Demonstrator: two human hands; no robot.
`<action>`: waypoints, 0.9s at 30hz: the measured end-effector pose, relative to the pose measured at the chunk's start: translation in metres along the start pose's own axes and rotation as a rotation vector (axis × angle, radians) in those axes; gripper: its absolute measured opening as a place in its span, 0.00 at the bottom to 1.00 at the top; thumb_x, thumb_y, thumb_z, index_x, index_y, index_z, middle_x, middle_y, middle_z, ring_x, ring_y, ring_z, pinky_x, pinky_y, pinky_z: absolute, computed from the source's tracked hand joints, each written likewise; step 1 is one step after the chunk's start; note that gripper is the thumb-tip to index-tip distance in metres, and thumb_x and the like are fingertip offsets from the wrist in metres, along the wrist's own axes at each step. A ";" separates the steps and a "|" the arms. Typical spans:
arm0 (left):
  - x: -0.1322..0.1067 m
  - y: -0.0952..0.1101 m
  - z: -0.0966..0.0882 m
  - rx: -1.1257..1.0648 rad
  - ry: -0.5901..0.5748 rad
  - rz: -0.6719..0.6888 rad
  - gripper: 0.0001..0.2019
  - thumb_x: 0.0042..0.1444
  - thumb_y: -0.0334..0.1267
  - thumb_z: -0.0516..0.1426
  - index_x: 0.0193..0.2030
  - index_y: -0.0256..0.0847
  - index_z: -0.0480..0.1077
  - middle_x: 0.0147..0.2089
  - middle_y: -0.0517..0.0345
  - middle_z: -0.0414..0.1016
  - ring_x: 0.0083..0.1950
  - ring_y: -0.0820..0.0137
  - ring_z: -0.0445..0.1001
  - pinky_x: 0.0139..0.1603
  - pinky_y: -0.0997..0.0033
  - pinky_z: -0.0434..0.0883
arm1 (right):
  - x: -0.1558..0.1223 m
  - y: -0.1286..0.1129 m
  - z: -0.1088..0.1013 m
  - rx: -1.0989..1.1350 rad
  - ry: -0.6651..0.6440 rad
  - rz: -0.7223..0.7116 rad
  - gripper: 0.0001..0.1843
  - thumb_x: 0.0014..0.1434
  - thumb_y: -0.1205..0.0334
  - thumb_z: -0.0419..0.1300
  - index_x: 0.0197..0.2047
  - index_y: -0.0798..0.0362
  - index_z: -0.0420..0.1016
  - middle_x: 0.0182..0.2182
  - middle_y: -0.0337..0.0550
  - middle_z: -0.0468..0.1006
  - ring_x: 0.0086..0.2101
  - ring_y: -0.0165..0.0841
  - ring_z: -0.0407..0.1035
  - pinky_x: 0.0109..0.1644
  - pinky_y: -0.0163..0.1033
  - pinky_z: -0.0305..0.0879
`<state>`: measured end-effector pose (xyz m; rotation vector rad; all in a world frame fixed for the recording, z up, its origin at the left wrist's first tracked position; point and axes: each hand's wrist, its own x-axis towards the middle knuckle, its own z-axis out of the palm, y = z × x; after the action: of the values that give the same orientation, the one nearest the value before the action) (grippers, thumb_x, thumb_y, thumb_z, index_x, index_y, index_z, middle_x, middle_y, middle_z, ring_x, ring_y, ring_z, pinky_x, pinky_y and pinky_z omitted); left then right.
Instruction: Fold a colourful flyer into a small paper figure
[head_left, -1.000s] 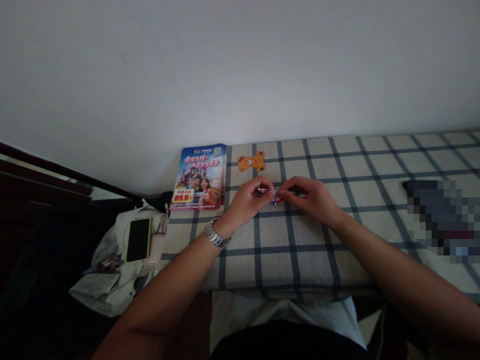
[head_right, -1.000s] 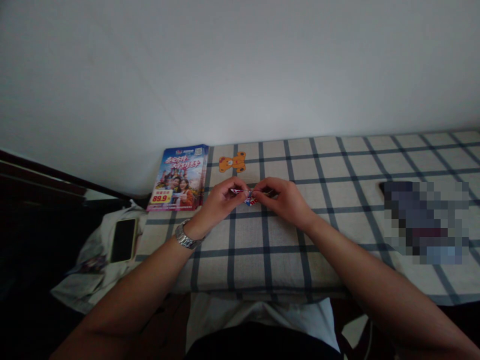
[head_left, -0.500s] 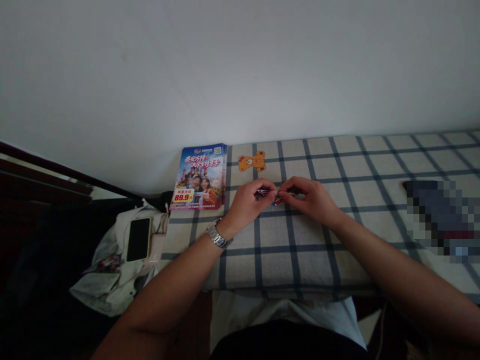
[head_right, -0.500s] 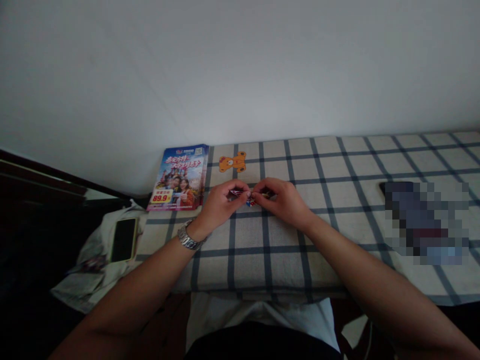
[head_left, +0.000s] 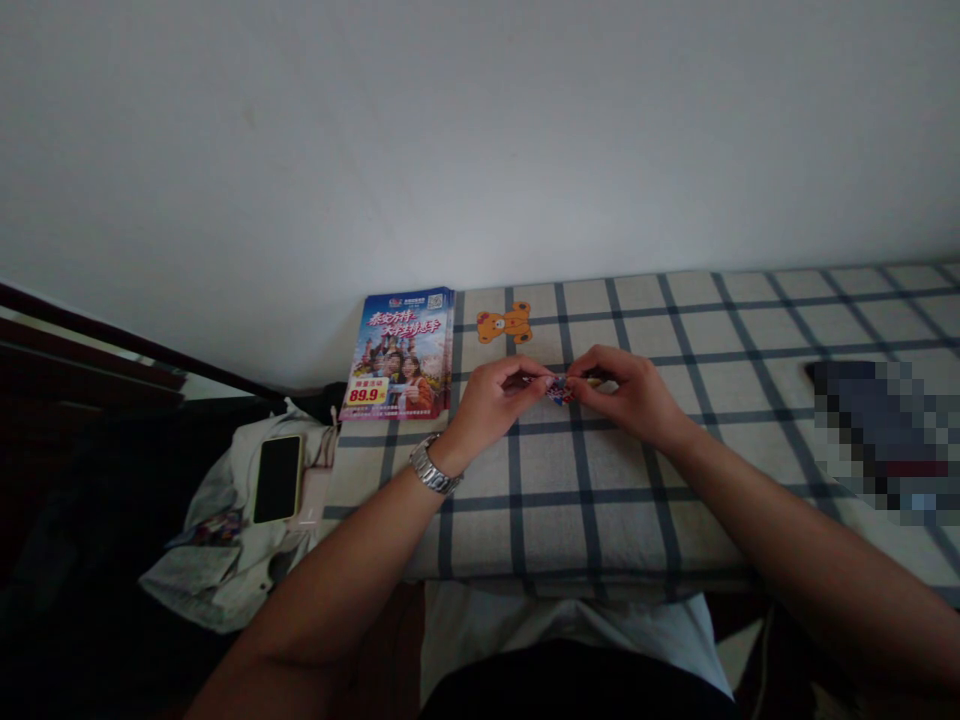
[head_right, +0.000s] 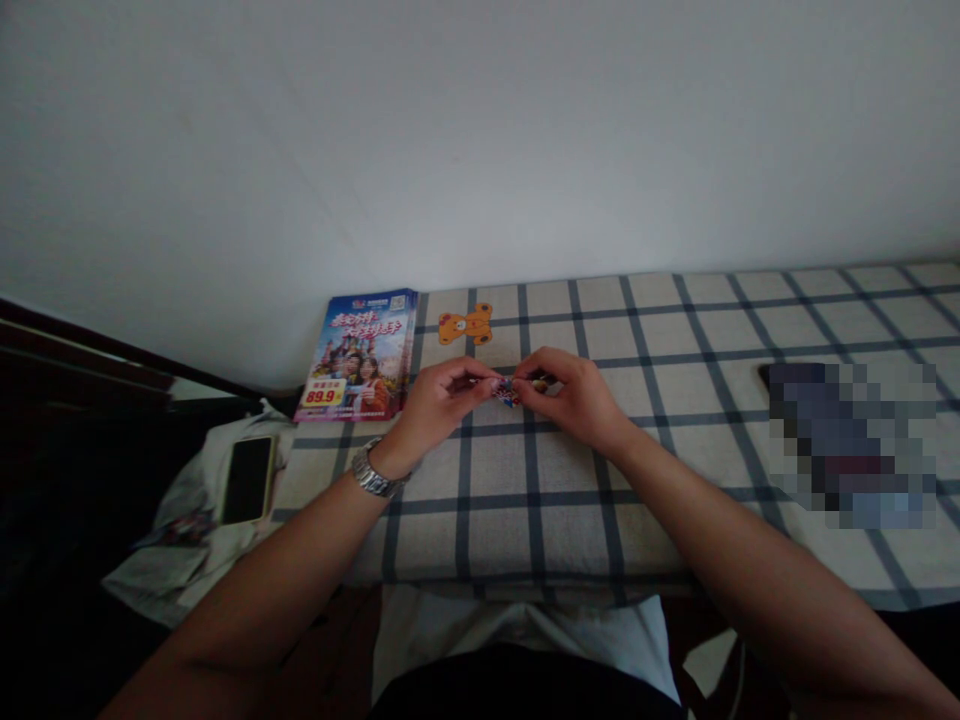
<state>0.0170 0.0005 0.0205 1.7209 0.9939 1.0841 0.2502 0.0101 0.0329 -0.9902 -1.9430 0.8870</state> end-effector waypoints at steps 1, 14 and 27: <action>0.000 0.000 0.000 0.004 0.004 0.000 0.10 0.67 0.45 0.65 0.45 0.41 0.81 0.41 0.55 0.85 0.41 0.69 0.83 0.43 0.73 0.78 | 0.000 -0.001 0.000 0.007 0.001 0.005 0.05 0.67 0.58 0.66 0.40 0.49 0.79 0.35 0.41 0.83 0.35 0.35 0.77 0.37 0.39 0.71; 0.000 0.002 0.003 -0.053 0.018 -0.031 0.11 0.65 0.47 0.66 0.46 0.41 0.82 0.43 0.53 0.86 0.43 0.68 0.84 0.45 0.70 0.81 | 0.001 -0.001 0.002 -0.013 0.001 -0.020 0.06 0.71 0.56 0.63 0.42 0.48 0.78 0.37 0.42 0.82 0.38 0.37 0.79 0.41 0.41 0.74; 0.002 0.005 -0.004 -0.003 0.074 -0.012 0.14 0.67 0.51 0.64 0.41 0.41 0.79 0.38 0.55 0.84 0.39 0.70 0.81 0.40 0.73 0.76 | 0.003 0.002 -0.001 0.035 0.097 0.075 0.12 0.67 0.48 0.67 0.45 0.48 0.82 0.40 0.44 0.86 0.39 0.39 0.81 0.43 0.44 0.79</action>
<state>0.0143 0.0018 0.0265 1.6804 1.0466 1.1477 0.2508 0.0139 0.0325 -1.0716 -1.8139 0.8954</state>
